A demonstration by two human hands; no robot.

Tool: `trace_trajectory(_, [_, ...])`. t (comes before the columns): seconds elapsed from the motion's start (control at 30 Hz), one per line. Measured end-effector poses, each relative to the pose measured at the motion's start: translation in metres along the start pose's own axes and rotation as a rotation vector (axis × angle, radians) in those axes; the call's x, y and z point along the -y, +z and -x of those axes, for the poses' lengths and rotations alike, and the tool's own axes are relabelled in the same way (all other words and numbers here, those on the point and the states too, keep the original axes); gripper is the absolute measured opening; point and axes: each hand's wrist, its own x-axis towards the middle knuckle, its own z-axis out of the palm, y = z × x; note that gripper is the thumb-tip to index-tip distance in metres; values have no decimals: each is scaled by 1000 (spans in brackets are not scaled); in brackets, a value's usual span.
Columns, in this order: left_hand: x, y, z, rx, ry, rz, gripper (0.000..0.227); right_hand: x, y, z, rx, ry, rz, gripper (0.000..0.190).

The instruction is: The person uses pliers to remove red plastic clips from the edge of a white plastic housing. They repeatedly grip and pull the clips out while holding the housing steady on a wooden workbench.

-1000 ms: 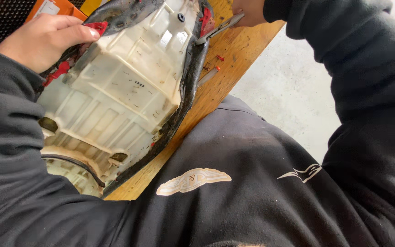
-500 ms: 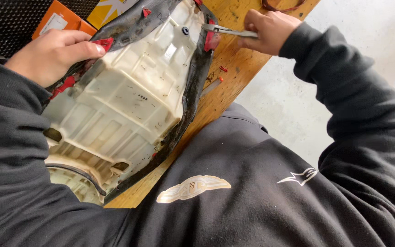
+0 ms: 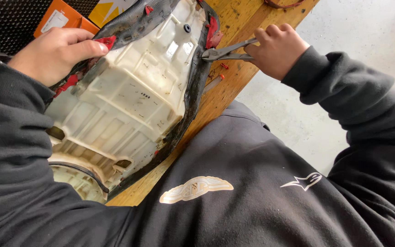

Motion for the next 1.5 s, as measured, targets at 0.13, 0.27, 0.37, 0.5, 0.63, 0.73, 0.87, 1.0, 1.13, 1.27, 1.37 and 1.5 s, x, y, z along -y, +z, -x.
trace_trajectory(0.13, [-4,1,3,-13,-26,0,46,5,-18,-7,212,0,8,27])
trace_trajectory(0.27, [-3,2,1,4,-21,3,50,15,-24,-13,308,3,54,26])
trace_trajectory(0.37, [-3,3,0,5,-23,7,51,17,-21,-16,376,-14,-48,33])
trace_trajectory(0.5, [-3,1,-1,4,-28,24,53,18,-28,-19,416,-43,-177,53])
trace_trajectory(0.63, [-4,1,-1,11,-26,11,54,23,-17,-20,453,-14,-135,37])
trace_trajectory(0.73, [-3,2,-1,8,-22,11,51,26,-20,-28,512,13,-156,26])
trace_trajectory(0.87, [3,3,-7,-1,-23,-8,49,25,-1,-23,400,-7,-138,23])
trace_trajectory(1.0, [3,3,-7,-10,-17,-6,50,26,0,-14,316,39,-331,52])
trace_trajectory(1.13, [10,6,-9,-32,19,-29,47,31,23,-5,216,76,-417,49])
trace_trajectory(1.27, [9,7,-9,-22,9,-38,49,25,28,-8,151,79,-407,39])
trace_trajectory(1.37, [13,7,-10,-20,20,-31,54,9,17,-22,287,36,-543,42])
trace_trajectory(1.5, [23,9,-17,-42,25,-53,48,-11,-2,-57,444,45,-738,35])
